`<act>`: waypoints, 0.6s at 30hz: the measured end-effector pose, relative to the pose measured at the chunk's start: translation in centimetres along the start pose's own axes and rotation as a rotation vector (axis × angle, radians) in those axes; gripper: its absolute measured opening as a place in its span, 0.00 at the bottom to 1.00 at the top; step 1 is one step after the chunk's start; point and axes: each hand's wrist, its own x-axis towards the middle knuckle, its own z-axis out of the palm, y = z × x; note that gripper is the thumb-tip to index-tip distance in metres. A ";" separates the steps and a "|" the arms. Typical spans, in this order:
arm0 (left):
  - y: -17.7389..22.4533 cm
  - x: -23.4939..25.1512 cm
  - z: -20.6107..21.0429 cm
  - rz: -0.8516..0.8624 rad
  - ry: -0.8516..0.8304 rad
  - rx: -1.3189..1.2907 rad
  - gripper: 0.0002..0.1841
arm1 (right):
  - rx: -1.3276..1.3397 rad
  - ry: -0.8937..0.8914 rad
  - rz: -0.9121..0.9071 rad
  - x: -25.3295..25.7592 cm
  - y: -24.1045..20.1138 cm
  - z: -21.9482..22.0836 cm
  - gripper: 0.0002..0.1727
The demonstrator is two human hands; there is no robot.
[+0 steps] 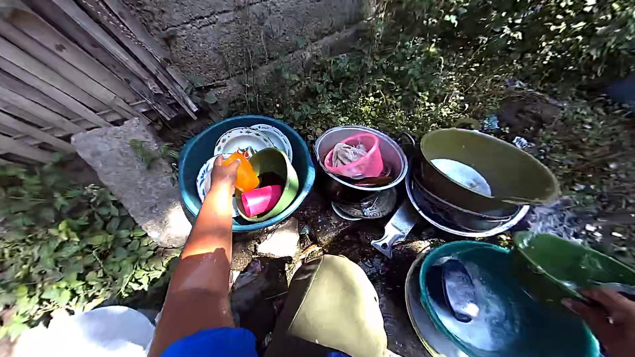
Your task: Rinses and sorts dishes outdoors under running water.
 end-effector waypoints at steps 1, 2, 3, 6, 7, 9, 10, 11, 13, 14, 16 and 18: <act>-0.8 0.3 0.5 -0.003 0.029 -0.009 0.42 | -0.015 0.073 -0.054 -0.8 -0.1 0.9 0.17; -1.2 0.5 1.1 -0.001 0.068 -0.015 0.44 | -0.032 0.171 -0.102 -1.8 0.0 1.8 0.15; -1.2 0.4 1.6 0.002 0.121 0.010 0.46 | -0.052 0.284 -0.153 -2.9 0.1 2.8 0.12; 0.1 -0.2 1.6 0.037 0.290 0.203 0.53 | -0.093 0.541 -0.174 -5.3 1.5 6.0 0.13; 0.8 -0.4 1.7 0.097 0.349 0.235 0.53 | -0.092 0.595 -0.146 -5.6 2.0 6.7 0.14; 3.2 -2.0 3.6 0.302 0.375 0.190 0.50 | -0.096 0.678 -0.097 -5.7 2.4 7.0 0.14; 5.2 -4.0 5.4 0.416 0.316 0.124 0.48 | -0.085 0.693 -0.079 -5.3 2.2 6.8 0.13; 7.5 -6.7 7.5 0.520 0.209 0.040 0.47 | -0.054 0.672 -0.044 -4.7 1.8 6.5 0.13; 11.7 -12.7 12.1 0.710 -0.045 -0.103 0.45 | 0.070 0.621 0.049 -3.0 1.2 5.7 0.13; 13.4 -15.9 14.6 0.818 -0.157 -0.143 0.43 | 0.161 0.606 0.114 -2.2 0.8 5.0 0.13; 15.7 -22.0 19.6 0.977 -0.364 -0.185 0.39 | 0.426 0.533 0.285 -0.5 0.2 2.0 0.15; 16.9 -27.9 24.2 0.974 -0.617 -0.177 0.36 | 0.701 0.510 0.396 1.2 0.8 -1.1 0.19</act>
